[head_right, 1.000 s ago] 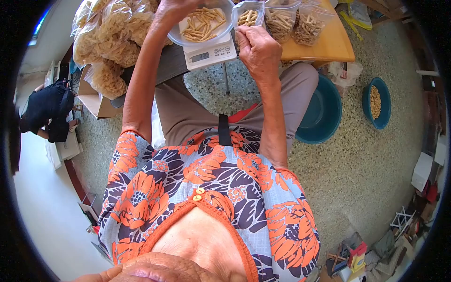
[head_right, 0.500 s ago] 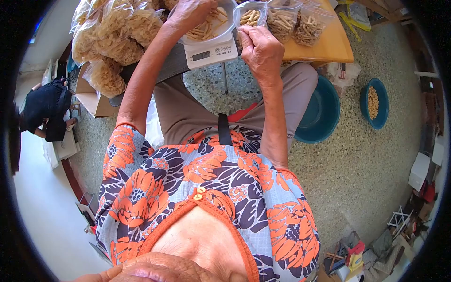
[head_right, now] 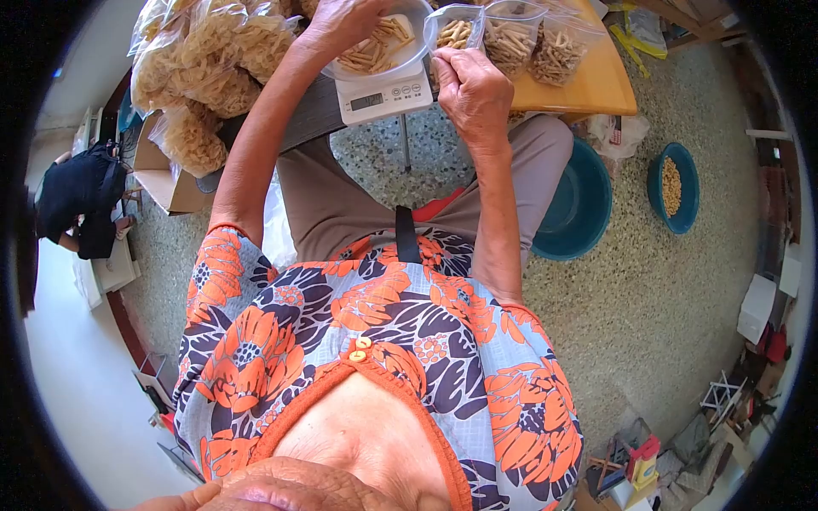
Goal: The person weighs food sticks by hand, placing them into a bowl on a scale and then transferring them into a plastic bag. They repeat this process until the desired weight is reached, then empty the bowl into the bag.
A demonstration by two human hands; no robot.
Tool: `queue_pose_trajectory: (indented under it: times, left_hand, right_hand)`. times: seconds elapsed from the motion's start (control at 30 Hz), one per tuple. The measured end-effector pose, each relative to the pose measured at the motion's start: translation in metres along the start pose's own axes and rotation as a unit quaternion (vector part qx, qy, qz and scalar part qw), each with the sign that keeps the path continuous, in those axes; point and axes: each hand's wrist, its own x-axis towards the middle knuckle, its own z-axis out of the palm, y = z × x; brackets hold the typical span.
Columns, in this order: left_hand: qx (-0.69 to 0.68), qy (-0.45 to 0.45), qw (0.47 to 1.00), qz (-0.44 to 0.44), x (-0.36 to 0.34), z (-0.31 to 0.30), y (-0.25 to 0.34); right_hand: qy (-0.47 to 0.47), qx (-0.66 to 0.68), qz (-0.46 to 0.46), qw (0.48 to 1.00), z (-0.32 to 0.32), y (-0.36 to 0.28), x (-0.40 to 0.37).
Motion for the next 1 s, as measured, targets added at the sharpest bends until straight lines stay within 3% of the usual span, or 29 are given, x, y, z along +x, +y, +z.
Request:
queue_pose_trajectory:
  times: [0.07,0.27,0.4,0.5,0.57,0.6,0.63,0.67,0.7,0.73,0.77,0.83,0.9,0.97,1.0]
  left_hand:
    - [0.011,-0.086,0.995,-0.045,0.006,0.005,-0.003]
    - [0.04,-0.11,0.993,-0.026,0.007,0.027,-0.009]
    - [0.023,-0.099,0.995,-0.027,0.004,0.028,-0.012]
    - [-0.008,-0.029,0.999,-0.012,0.001,-0.002,-0.004]
    - [-0.073,-0.071,0.989,-0.11,0.004,-0.014,-0.001]
    - [-0.278,-0.013,0.95,-0.141,-0.003,-0.02,0.002]
    - [-0.277,-0.015,0.95,-0.14,-0.004,-0.022,-0.001]
    - [-0.488,-0.061,0.849,-0.194,-0.005,-0.021,-0.007]
    - [-0.669,-0.103,0.697,-0.237,-0.005,-0.019,-0.011]
    - [-0.793,-0.145,0.556,-0.201,-0.006,-0.015,-0.012]
    - [-0.792,-0.146,0.558,-0.202,-0.005,-0.02,-0.006]
    - [-0.807,-0.116,0.499,-0.295,-0.003,-0.039,0.02]
    - [-0.803,-0.118,0.512,-0.281,0.002,-0.043,0.03]
    - [-0.75,-0.131,0.601,-0.243,0.008,-0.042,0.038]
    - [-0.683,-0.107,0.675,-0.259,0.011,-0.044,0.048]
  right_hand:
    - [-0.005,-0.006,-0.002,1.0,0.0,-0.001,0.001]
    - [-0.003,-0.004,0.002,1.0,-0.003,-0.002,0.002]
    - [-0.007,0.0,0.001,1.0,-0.001,-0.003,0.002]
    - [-0.004,0.001,-0.003,1.0,-0.001,0.0,0.002]
    - [-0.002,0.002,-0.002,1.0,-0.001,0.0,0.001]
    - [-0.001,0.003,0.0,1.0,-0.001,0.0,0.001]
    - [-0.001,0.004,0.002,1.0,0.0,0.0,0.001]
    - [0.001,0.004,0.004,1.0,0.0,0.0,0.001]
    - [0.0,0.009,0.006,1.0,0.0,0.001,0.0]
    - [-0.001,0.014,0.009,1.0,0.001,0.002,0.0]
    - [0.001,0.015,0.01,1.0,0.002,0.001,0.0]
    - [0.002,0.025,0.012,1.0,0.002,0.001,0.0]
    - [0.005,0.03,0.01,0.999,0.002,0.001,0.0]
    - [0.009,0.032,0.01,0.999,0.001,-0.001,-0.001]
    - [0.009,0.031,0.01,0.999,0.0,-0.002,-0.001]
